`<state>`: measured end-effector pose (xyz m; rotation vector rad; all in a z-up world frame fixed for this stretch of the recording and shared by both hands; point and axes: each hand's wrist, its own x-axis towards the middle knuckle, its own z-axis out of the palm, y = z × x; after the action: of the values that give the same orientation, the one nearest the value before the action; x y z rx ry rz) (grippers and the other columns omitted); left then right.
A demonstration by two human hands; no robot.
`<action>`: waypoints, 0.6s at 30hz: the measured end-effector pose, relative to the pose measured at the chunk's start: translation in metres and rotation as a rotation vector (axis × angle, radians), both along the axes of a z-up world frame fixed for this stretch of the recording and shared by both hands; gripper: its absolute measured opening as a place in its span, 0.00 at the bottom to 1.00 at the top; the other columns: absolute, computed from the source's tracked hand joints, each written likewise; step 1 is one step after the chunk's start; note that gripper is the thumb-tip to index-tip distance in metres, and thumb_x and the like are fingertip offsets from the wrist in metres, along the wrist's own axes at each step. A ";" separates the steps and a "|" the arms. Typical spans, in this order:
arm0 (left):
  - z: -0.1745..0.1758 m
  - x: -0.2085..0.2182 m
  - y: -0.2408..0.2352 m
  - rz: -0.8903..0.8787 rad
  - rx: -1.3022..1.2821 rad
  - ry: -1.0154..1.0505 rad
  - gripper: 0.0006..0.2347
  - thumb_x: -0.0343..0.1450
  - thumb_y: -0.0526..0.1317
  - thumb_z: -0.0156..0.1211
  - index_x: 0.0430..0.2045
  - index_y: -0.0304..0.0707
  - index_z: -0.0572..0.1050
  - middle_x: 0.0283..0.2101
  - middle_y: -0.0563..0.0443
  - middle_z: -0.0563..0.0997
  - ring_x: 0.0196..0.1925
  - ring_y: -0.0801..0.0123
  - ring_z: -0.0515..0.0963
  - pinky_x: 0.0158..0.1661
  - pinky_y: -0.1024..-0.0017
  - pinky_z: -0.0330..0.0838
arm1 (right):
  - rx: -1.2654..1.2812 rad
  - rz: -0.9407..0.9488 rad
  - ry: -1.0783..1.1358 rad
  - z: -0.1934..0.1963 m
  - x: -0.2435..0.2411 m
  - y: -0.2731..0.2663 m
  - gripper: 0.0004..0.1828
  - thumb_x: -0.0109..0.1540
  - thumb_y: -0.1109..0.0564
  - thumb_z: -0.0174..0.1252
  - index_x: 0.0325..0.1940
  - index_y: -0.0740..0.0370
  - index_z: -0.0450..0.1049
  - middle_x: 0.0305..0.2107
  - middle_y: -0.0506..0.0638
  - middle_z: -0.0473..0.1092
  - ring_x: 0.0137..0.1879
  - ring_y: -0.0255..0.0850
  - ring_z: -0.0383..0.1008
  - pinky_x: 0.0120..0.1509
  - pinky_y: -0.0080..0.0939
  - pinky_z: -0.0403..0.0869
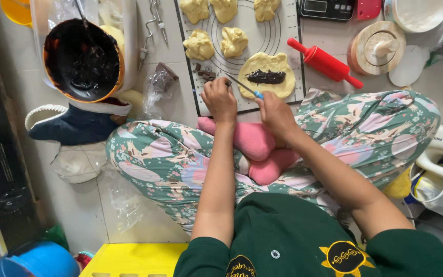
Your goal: The person spreads a dark filling onto flattened dough pieces, rolls them into a spiral shape, and places them into paper liners. The person repeats this process with multiple dough pieces.
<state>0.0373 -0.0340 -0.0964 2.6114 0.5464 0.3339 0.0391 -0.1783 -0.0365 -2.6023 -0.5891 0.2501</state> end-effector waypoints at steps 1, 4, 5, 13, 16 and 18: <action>0.003 0.000 0.001 0.005 -0.002 0.000 0.11 0.55 0.34 0.57 0.27 0.49 0.67 0.29 0.61 0.69 0.40 0.70 0.65 0.39 0.71 0.57 | -0.002 0.005 0.000 -0.004 -0.005 0.001 0.15 0.63 0.48 0.36 0.37 0.63 0.59 0.21 0.57 0.62 0.27 0.57 0.68 0.27 0.51 0.67; 0.008 0.000 0.001 0.030 0.036 0.029 0.09 0.56 0.33 0.57 0.25 0.48 0.68 0.28 0.61 0.69 0.38 0.72 0.64 0.38 0.73 0.57 | -0.055 -0.015 -0.003 -0.010 -0.016 0.002 0.16 0.63 0.50 0.35 0.31 0.64 0.59 0.18 0.56 0.61 0.24 0.55 0.68 0.25 0.48 0.68; 0.009 0.000 0.001 0.044 0.000 0.012 0.10 0.55 0.32 0.57 0.24 0.47 0.67 0.28 0.61 0.68 0.38 0.72 0.64 0.38 0.72 0.57 | -0.058 0.002 0.000 -0.007 -0.015 0.001 0.15 0.63 0.51 0.35 0.30 0.64 0.58 0.17 0.56 0.61 0.23 0.56 0.68 0.24 0.49 0.67; 0.026 0.001 0.002 0.116 -0.135 0.019 0.11 0.58 0.29 0.55 0.28 0.46 0.66 0.26 0.60 0.70 0.36 0.72 0.67 0.37 0.73 0.58 | -0.184 0.063 -0.043 -0.014 -0.010 0.001 0.15 0.63 0.50 0.34 0.30 0.63 0.57 0.16 0.54 0.61 0.21 0.55 0.68 0.22 0.49 0.67; 0.035 0.002 0.001 0.105 -0.137 0.012 0.13 0.57 0.28 0.57 0.31 0.43 0.65 0.27 0.57 0.71 0.36 0.70 0.67 0.37 0.72 0.59 | -0.189 0.065 -0.005 -0.012 -0.007 0.002 0.14 0.63 0.50 0.33 0.30 0.62 0.57 0.16 0.54 0.61 0.22 0.54 0.69 0.23 0.48 0.67; 0.031 0.002 0.001 0.102 -0.115 0.007 0.16 0.56 0.29 0.58 0.34 0.44 0.64 0.27 0.59 0.70 0.36 0.71 0.66 0.38 0.72 0.58 | -0.206 0.069 -0.050 -0.013 -0.006 0.002 0.14 0.62 0.50 0.35 0.31 0.63 0.57 0.17 0.55 0.61 0.22 0.56 0.68 0.24 0.50 0.67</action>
<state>0.0396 -0.0333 -0.0650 2.4801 0.6826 0.3159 0.0333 -0.1762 -0.0499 -2.7957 -0.7055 0.2818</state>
